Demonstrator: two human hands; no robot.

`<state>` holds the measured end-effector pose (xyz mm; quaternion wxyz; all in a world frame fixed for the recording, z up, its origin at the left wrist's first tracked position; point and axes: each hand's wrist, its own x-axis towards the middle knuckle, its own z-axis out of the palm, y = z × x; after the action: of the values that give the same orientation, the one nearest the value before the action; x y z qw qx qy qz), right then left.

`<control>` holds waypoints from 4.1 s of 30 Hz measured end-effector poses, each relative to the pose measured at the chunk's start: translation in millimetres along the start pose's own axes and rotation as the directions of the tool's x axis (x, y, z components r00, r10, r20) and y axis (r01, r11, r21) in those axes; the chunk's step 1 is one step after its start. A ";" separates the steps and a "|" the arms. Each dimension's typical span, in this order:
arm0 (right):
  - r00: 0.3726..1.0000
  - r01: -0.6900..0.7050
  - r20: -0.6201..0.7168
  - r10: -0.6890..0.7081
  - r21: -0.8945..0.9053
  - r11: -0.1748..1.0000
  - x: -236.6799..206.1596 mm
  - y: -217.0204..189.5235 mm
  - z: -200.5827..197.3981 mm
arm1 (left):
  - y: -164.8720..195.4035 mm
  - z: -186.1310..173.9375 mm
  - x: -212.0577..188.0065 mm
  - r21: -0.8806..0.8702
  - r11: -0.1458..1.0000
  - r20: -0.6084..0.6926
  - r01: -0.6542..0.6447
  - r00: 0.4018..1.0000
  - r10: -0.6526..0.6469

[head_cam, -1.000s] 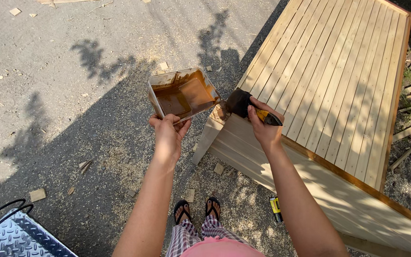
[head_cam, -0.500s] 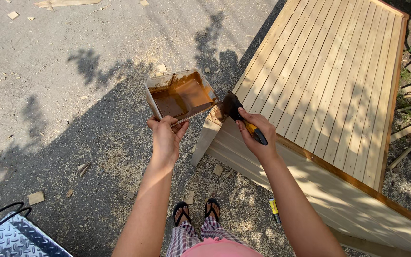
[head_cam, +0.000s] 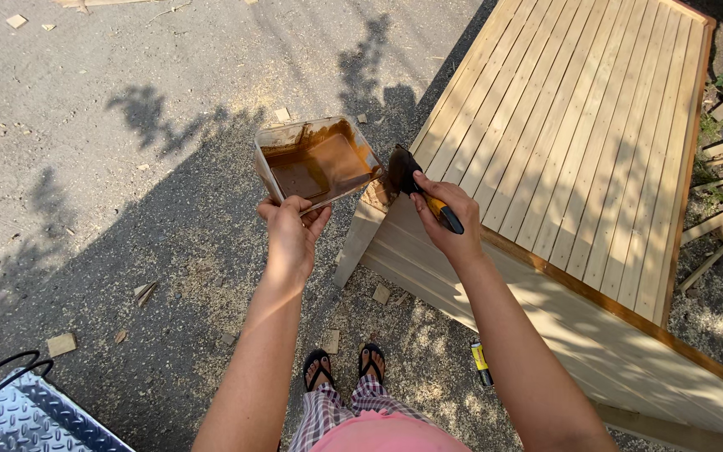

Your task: The person applies brown wood stain to slatted wooden furniture using a brush, dipping the brush into a plastic container of stain. They coat the tabletop edges and frame, then move around the piece to stain its side panels and legs, reloading the brush as needed.

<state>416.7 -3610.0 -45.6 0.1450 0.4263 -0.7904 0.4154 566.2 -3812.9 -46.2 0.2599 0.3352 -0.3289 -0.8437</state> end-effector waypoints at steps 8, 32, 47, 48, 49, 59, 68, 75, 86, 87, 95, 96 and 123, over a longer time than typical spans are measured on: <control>0.999 -0.020 -0.039 0.024 0.097 0.995 -14.9 -7.5 -3.1 | -3.7 -1.7 6.1 -0.034 0.999 -0.033 0.002 0.999 -0.004; 0.996 -0.084 -0.004 0.086 0.149 0.985 -20.2 -20.6 -7.1 | -4.8 -10.8 7.4 -0.026 0.999 -0.055 0.018 0.998 -0.019; 0.999 0.049 0.011 -0.049 0.045 0.998 -31.8 -32.3 -8.2 | 0.8 -18.3 6.2 -0.059 0.998 -0.018 -0.037 0.999 0.035; 0.998 0.061 0.008 -0.061 0.024 0.998 -31.4 -32.9 -7.8 | 1.3 -17.5 6.6 -0.062 0.998 -0.029 -0.028 0.999 0.027; 0.997 0.078 0.003 -0.078 0.005 0.997 -30.0 -33.2 -7.6 | 2.2 -16.6 7.5 -0.067 0.997 -0.029 -0.042 0.999 0.040; 0.982 0.183 0.059 -0.181 -0.032 0.983 -31.1 -26.8 -14.7 | 1.8 -22.5 11.8 -0.092 0.994 -0.074 -0.051 0.996 0.044; 0.960 0.271 0.099 -0.262 -0.100 0.957 -32.8 -30.3 -15.1 | 8.4 -41.1 7.4 -0.094 0.995 -0.093 -0.038 0.995 0.029; 0.920 0.380 0.143 -0.365 -0.097 0.920 -24.1 -29.7 -6.8 | 19.6 -38.9 6.7 -0.101 0.995 -0.125 -0.013 0.992 0.000; 0.915 0.395 0.128 -0.382 -0.095 0.914 -19.1 -25.7 5.3 | 18.6 -43.9 13.8 -0.085 0.996 -0.110 -0.037 0.994 0.028; 0.922 0.378 0.120 -0.367 -0.091 0.921 -16.2 -25.3 10.2 | 17.2 -45.8 14.5 -0.091 0.995 -0.112 -0.038 0.993 0.027; 0.928 0.362 0.103 -0.357 -0.028 0.932 -19.3 -24.9 15.8 | 20.8 -63.0 19.4 -0.094 0.995 -0.172 -0.025 0.985 0.009; 0.933 0.352 0.089 -0.348 -0.021 0.936 -19.3 -24.8 18.1 | 19.9 -64.5 18.2 -0.091 0.996 -0.176 -0.018 0.984 0.002; 0.978 -0.199 0.146 0.148 0.453 0.869 44.8 -40.1 27.6 | -5.1 -35.0 4.1 -0.091 0.995 -0.042 -0.029 0.999 0.025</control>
<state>425.3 -3668.0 -14.9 -0.0416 0.3970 -0.7094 0.5809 588.2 -3825.6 -71.1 0.2931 0.3358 -0.2890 -0.8472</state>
